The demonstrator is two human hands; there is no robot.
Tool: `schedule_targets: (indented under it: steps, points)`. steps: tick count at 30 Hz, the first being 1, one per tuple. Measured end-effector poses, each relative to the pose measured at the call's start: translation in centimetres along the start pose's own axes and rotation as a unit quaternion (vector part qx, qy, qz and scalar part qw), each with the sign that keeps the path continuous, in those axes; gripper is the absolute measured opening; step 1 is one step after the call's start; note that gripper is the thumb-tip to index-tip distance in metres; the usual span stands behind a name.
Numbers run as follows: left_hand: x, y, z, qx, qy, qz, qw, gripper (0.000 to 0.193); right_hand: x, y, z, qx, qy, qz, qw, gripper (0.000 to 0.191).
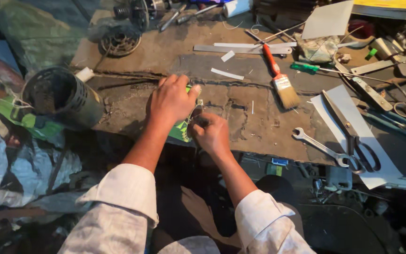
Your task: The person repeatedly folds small white paper strips and inserts them into slots on a green motor housing. They use scissors to trim the strips and a wrench to press them into place. The process is repeated multiple times throughout the clip.
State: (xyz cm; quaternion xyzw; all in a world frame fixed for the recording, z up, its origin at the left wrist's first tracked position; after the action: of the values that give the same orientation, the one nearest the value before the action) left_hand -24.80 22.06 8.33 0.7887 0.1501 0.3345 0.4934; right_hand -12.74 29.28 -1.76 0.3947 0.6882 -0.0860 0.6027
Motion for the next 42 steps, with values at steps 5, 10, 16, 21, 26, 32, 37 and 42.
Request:
schedule_targets:
  steps: [5, 10, 16, 21, 26, 32, 37, 42]
  points:
    - [-0.2, -0.3, 0.1, 0.008, -0.004, 0.005, 1.000, 0.041, -1.8, 0.4, 0.4, 0.024, 0.127, 0.110, 0.985, 0.005]
    - [-0.5, -0.9, 0.3, 0.018, -0.003, 0.011, 1.000, 0.040, -2.6, 1.5, 0.1, -0.080, 0.180, 0.215, 0.957, 0.011]
    - [-0.7, -1.2, 0.2, 0.012, -0.008, 0.007, 1.000, 0.041, -1.9, 2.4, -0.8, -0.133, 0.227, 0.188, 0.946, 0.010]
    - [-0.7, -1.2, 0.2, 0.005, 0.005, 0.013, 1.000, 0.041, -0.9, 2.1, 0.3, -0.059, 0.164, 0.113, 0.978, 0.011]
    - [-0.8, -1.2, 0.2, 0.014, -0.005, 0.006, 1.000, 0.040, 0.2, 0.9, 1.0, -0.007, 0.103, -0.022, 0.994, 0.022]
    - [-0.7, -1.2, 0.2, 0.026, -0.006, 0.011, 1.000, 0.040, 0.6, 0.1, 0.8, 0.019, 0.106, 0.019, 0.994, 0.022]
    - [-0.6, -1.0, 0.3, 0.018, -0.006, 0.018, 1.000, 0.040, -0.7, 0.1, 0.8, 0.024, 0.111, 0.050, 0.992, 0.016]
    - [-0.4, -0.7, 0.3, 0.010, -0.001, 0.022, 1.000, 0.039, -2.2, 0.8, 0.5, -0.018, 0.178, 0.183, 0.967, 0.013]
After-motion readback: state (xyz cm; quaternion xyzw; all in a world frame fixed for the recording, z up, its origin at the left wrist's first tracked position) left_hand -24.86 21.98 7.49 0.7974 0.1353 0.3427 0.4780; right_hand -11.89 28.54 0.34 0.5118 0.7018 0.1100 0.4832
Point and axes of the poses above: each hand's wrist, its own z-axis away from the middle knuckle, its own y-axis out of the back of the hand, x = y × z, the point moved 1 cm from there along -z, towards the middle knuckle
